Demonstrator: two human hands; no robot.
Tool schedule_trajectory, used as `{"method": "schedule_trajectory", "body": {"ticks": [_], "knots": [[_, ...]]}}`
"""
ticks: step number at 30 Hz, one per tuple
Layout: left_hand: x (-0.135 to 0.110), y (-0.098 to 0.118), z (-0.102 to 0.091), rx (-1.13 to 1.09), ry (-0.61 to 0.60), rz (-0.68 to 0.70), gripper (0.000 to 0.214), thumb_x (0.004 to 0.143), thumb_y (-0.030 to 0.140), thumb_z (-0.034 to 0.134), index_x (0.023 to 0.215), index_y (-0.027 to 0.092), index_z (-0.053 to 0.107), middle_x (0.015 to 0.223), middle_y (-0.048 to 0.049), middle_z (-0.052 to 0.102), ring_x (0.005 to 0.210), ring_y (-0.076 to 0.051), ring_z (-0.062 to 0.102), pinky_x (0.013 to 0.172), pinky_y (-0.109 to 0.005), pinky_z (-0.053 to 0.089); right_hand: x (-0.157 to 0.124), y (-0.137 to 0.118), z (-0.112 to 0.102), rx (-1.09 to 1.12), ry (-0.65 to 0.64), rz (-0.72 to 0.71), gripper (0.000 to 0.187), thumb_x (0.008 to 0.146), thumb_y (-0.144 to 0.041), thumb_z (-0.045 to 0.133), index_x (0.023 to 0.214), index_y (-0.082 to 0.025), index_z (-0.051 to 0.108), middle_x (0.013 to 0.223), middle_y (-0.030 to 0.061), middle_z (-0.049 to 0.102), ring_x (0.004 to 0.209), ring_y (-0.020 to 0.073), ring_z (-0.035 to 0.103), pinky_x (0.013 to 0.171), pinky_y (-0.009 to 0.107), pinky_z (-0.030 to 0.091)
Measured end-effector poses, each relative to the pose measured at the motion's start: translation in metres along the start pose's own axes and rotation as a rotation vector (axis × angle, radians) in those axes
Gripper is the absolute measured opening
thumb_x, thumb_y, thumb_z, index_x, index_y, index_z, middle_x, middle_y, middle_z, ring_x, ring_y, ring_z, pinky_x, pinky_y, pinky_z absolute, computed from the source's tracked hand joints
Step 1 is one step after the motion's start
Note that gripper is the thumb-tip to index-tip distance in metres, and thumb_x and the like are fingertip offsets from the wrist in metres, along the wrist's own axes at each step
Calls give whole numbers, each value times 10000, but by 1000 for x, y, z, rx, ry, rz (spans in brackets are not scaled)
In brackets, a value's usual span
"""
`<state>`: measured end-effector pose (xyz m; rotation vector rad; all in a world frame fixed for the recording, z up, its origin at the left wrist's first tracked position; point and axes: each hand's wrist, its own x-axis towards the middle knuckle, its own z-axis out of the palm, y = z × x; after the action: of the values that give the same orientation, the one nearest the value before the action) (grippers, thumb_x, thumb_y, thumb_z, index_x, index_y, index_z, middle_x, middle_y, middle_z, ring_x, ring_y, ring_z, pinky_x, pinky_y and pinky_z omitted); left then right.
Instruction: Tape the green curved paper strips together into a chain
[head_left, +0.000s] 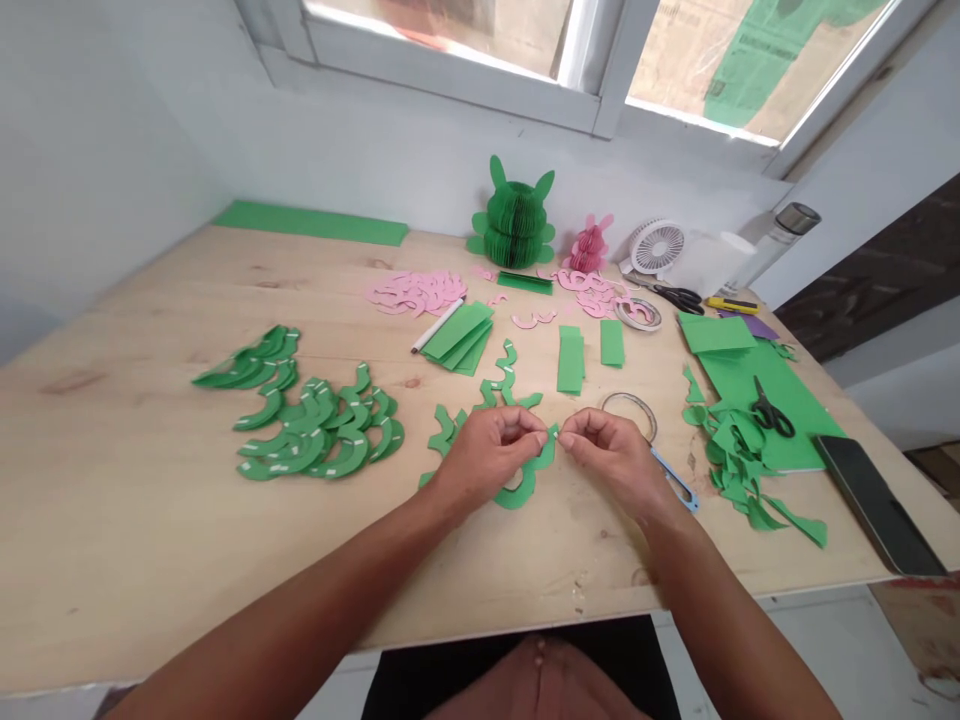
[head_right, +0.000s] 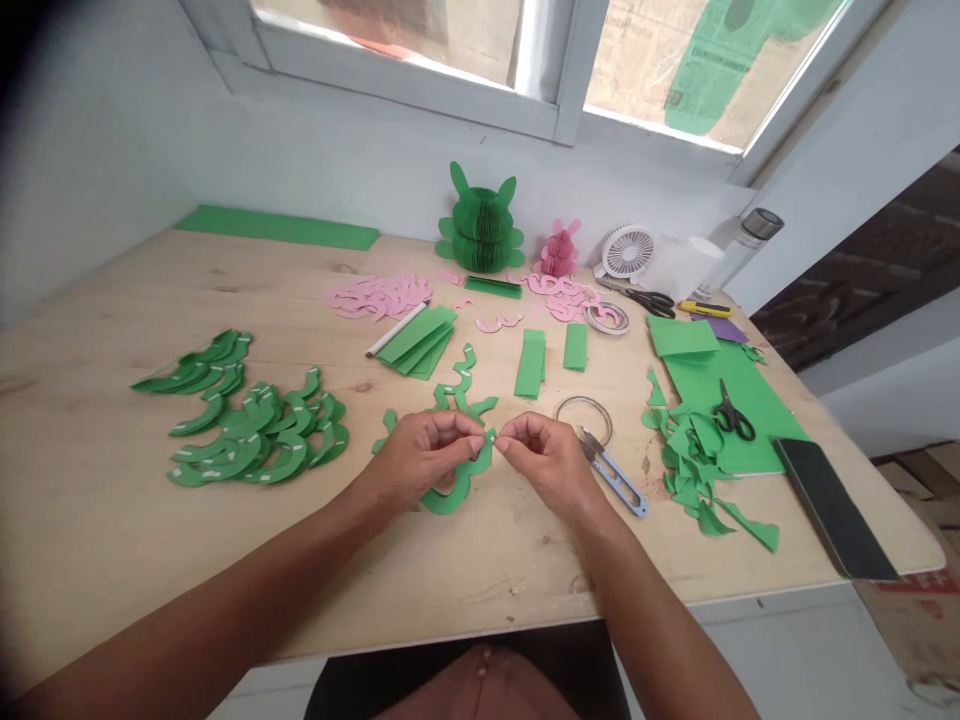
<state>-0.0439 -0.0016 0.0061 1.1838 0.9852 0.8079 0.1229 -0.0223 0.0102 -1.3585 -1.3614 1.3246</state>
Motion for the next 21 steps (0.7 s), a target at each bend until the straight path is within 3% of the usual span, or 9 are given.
{"method": "schedule_trajectory", "body": {"ticks": [12, 21], "knots": [[0, -5, 0, 168, 15, 102, 91, 732, 246, 550, 696, 175, 594, 470, 65, 399, 378, -60, 321, 364, -195, 238, -3, 4, 4, -256, 78, -131, 125, 764, -295, 580, 724, -176, 574, 629, -7, 559, 555, 97, 470, 501, 217, 387], [0, -6, -1, 225, -20, 131, 104, 752, 241, 544, 698, 167, 593, 480, 65, 404, 377, -55, 321, 364, -192, 261, -2, 6, 3, -341, 101, -167, 97, 761, -269, 577, 730, -177, 585, 630, -11, 578, 533, 94, 473, 488, 214, 365]]}}
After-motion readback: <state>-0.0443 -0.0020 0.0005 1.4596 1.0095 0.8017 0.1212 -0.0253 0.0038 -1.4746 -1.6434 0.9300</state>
